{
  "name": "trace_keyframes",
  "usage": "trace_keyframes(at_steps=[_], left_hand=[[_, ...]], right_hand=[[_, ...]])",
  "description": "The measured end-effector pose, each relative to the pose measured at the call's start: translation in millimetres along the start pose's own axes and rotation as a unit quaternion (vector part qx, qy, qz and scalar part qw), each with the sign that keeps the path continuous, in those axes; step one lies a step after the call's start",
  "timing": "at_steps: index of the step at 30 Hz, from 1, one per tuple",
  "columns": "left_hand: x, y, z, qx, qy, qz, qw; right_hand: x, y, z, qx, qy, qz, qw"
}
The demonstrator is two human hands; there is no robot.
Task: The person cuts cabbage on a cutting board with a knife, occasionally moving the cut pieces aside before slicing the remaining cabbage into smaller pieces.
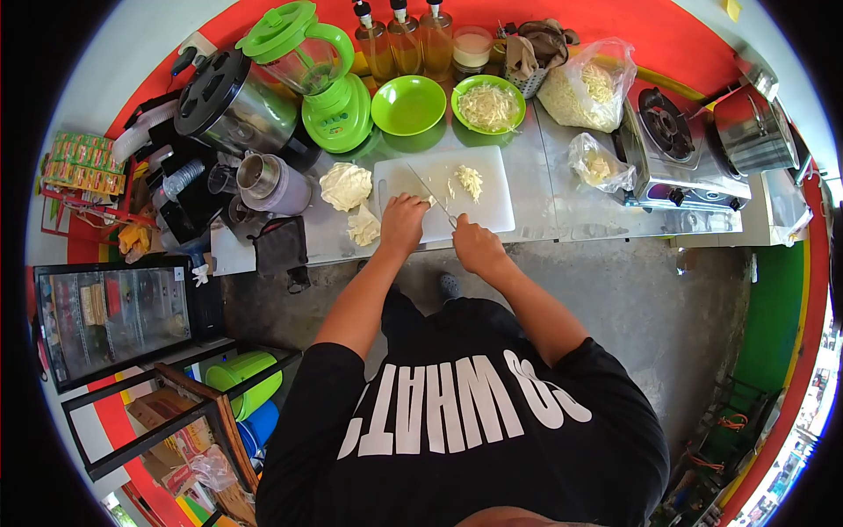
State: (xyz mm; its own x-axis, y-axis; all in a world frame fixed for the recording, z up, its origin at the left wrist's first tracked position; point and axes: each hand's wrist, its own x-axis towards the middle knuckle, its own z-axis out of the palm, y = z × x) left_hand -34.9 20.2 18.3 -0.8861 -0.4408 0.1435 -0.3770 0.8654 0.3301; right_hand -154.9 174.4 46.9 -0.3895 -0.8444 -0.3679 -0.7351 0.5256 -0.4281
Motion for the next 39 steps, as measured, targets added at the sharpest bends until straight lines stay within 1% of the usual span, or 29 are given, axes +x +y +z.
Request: trace_keyframes(at_steps=[2, 3, 5, 8, 11, 12, 14, 18, 24, 26, 30, 32, 33, 35, 39], left_hand=[[3, -1, -6, 0.020, 0.029, 0.027, 0.999], [4, -4, -6, 0.020, 0.030, 0.026, 0.999], [7, -9, -4, -0.027, -0.037, -0.002, 0.999], [10, -16, -3, -0.059, -0.051, -0.014, 0.997], [15, -20, -4, -0.068, -0.066, -0.011, 0.995], [15, -19, -5, -0.068, -0.066, -0.010, 0.995], [15, -17, -6, -0.081, -0.060, -0.018, 0.995], [14, -16, -10, -0.113, -0.054, -0.018, 0.992], [16, -17, -7, -0.106, -0.050, -0.017, 0.993], [18, -17, -8, -0.096, -0.068, -0.031, 0.993], [19, -18, -11, -0.116, -0.063, -0.029, 0.991], [22, -18, -15, -0.117, -0.092, -0.034, 0.988], [22, -19, -14, -0.117, -0.090, -0.035, 0.988], [22, -22, -12, -0.130, -0.094, -0.034, 0.986], [16, -22, -8, -0.148, -0.069, -0.041, 0.986]], right_hand=[[-3, -1, 3, -0.042, 0.010, 0.003, 0.999], [0, 0, 7, -0.043, 0.010, 0.002, 0.999], [5, 3, 16, -0.028, 0.021, 0.014, 0.999], [15, 6, 17, 0.005, 0.003, 0.010, 1.000], [9, -2, 1, -0.023, -0.010, -0.001, 1.000], [7, -2, 2, -0.023, -0.009, -0.001, 1.000], [1, -3, 6, -0.029, 0.025, -0.003, 0.999], [12, -3, 17, -0.021, 0.014, 0.014, 1.000], [18, -8, 1, -0.058, 0.014, -0.024, 0.998], [12, -11, 5, -0.043, 0.014, -0.002, 0.999], [20, -12, 18, -0.050, 0.009, 0.026, 0.998], [28, -10, 18, -0.054, 0.024, 0.000, 0.998], [28, -10, 16, -0.056, 0.024, -0.001, 0.998], [27, -10, 10, -0.045, -0.008, -0.002, 0.999], [11, -5, 19, -0.026, -0.005, 0.000, 1.000]])
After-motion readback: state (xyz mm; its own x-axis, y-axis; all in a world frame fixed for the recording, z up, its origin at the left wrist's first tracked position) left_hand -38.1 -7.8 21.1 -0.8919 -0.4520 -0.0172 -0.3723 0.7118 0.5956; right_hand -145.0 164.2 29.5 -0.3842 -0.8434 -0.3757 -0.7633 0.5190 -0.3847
